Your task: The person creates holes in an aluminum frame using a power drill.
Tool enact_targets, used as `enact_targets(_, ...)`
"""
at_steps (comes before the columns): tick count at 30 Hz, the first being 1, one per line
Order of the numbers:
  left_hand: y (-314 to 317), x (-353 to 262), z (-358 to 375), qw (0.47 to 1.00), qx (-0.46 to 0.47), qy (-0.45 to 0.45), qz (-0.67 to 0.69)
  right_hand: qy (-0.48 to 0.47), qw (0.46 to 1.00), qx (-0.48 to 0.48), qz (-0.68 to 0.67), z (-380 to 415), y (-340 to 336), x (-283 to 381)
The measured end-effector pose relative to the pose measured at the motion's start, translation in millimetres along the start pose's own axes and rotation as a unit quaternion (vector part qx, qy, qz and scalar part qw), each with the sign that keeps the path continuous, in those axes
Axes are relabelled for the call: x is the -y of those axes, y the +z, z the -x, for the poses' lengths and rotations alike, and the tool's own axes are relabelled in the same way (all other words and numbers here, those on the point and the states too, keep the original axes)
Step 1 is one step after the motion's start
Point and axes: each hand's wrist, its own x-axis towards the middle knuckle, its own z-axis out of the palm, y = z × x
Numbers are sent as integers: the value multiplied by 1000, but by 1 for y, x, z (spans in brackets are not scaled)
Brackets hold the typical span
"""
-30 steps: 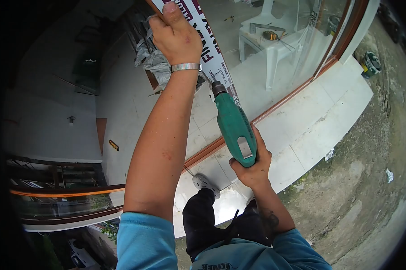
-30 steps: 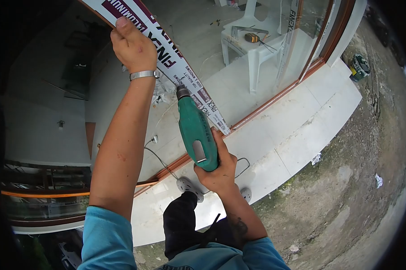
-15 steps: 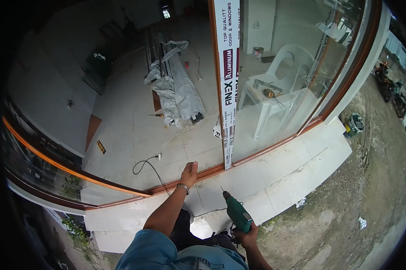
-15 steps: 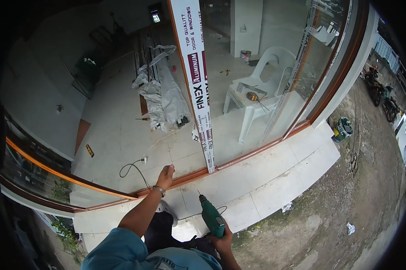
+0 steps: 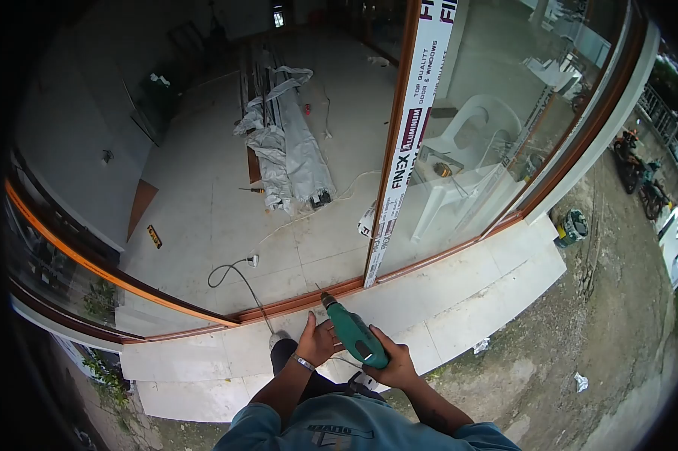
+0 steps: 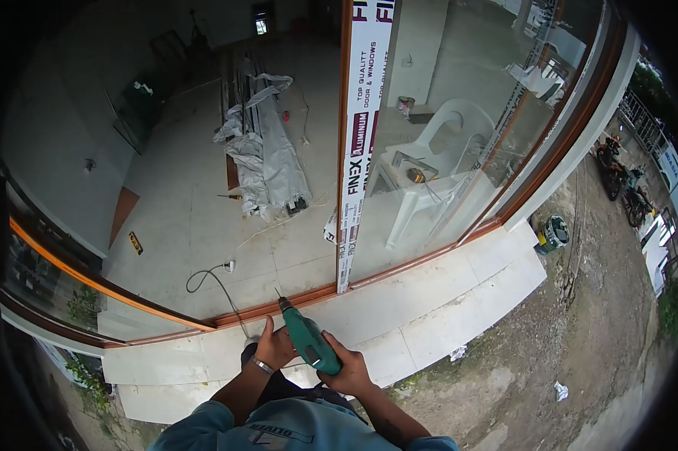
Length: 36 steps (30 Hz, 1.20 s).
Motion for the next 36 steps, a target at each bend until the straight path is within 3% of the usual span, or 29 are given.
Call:
enact_targets(1,7,-1,-1,1000,5,-8,-2,-14,1000,3,23,-2,13,2)
enact_targets(3,9,-9,0,983,76,41,161,52,996,52,56,-3,42,8)
enact_targets(4,-10,-10,-5,981,20,46,188,8,994,64,87,-7,59,7)
enact_targets(5,-32,-11,2,983,24,35,180,12,995,51,87,-13,72,6)
enact_targets(7,-59,-38,14,982,-112,65,136,37,977,212,4,-29,93,6)
enact_targets(8,-68,-57,18,986,-106,50,119,89,951,296,27,-41,100,7)
enact_targets(10,-77,-93,51,971,-158,16,177,143,935,306,105,-60,113,25)
enact_targets(11,-89,-112,58,965,-199,7,171,196,920,305,150,-65,120,23)
enact_targets(14,-98,-176,88,971,-186,9,149,289,861,278,312,-85,131,53)
enact_targets(19,-97,-274,98,988,-110,-3,112,329,872,201,302,-108,148,99)
enact_targets(23,-63,-314,92,989,-88,-74,93,359,869,220,258,-120,172,127)
enact_targets(25,-61,-324,78,986,-68,-118,96,346,897,186,203,-128,182,141)
enact_targets(27,-46,-328,61,978,-89,-179,55,266,947,159,83,-145,184,158)
enact_targets(28,-28,-329,55,979,-131,-159,-1,222,962,137,80,-145,193,144)
enact_targets(31,-15,-333,16,978,-105,-178,-10,178,979,98,35,-166,191,153)
enact_targets(33,1,-335,-8,975,-127,-178,-39,225,968,108,-3,-183,186,152)
enact_targets(35,23,-339,-30,971,-112,-188,-93,123,992,15,3,-201,179,149)
enact_targets(36,31,-340,-39,971,-95,-191,-110,183,980,56,-57,-216,166,160)
